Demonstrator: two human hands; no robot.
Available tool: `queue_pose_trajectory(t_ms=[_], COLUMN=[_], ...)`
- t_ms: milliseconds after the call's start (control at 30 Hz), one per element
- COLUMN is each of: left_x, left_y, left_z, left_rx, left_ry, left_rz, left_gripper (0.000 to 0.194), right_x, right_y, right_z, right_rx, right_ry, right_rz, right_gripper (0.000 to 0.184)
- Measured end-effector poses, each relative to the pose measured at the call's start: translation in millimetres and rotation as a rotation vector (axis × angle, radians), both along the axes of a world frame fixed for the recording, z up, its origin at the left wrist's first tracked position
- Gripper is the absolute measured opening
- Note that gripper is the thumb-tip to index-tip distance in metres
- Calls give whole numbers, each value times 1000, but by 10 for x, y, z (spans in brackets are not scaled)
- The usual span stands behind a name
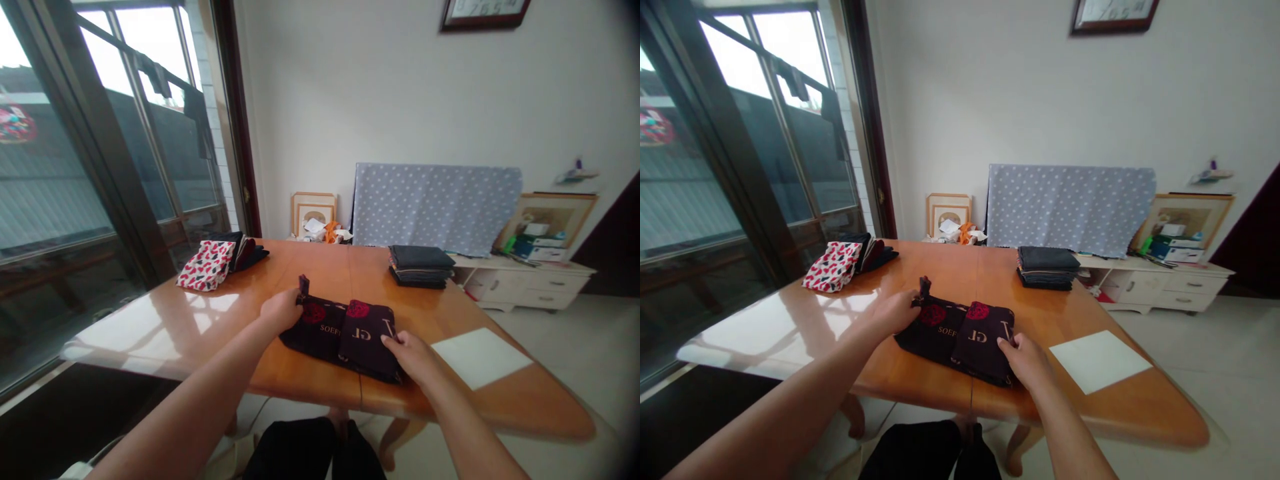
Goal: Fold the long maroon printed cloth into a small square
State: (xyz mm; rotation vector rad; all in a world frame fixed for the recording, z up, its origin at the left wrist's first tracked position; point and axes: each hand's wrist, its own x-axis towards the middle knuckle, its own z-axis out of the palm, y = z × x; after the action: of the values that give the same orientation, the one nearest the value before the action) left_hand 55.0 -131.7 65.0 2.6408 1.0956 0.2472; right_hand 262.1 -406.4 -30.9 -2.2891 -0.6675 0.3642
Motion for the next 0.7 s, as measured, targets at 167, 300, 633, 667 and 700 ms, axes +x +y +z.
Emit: queue_pose_trajectory(t_ms=[167,300,633,667,700], left_x=[87,141,237,238,242], left_y=[-521,-607,-559,-518,-476], left_z=[-210,-245,-191,-177,-162], left_rx=[108,147,72,78,92], left_ry=[91,126,71,26,-26], left_rz=[-116,-99,-174,-184,-186], left_gripper=[28,26,43,45,48], right_x=[32,33,13,13,14], right_y=[0,-7,-25,-23,-21], right_z=[-5,-6,6,8,10], right_rx=[-18,-22,-17,-13,-12], right_ry=[-18,-42,-64,-62,-60], right_rz=[16,24,51,52,50], right_gripper=[39,38,41,41,40])
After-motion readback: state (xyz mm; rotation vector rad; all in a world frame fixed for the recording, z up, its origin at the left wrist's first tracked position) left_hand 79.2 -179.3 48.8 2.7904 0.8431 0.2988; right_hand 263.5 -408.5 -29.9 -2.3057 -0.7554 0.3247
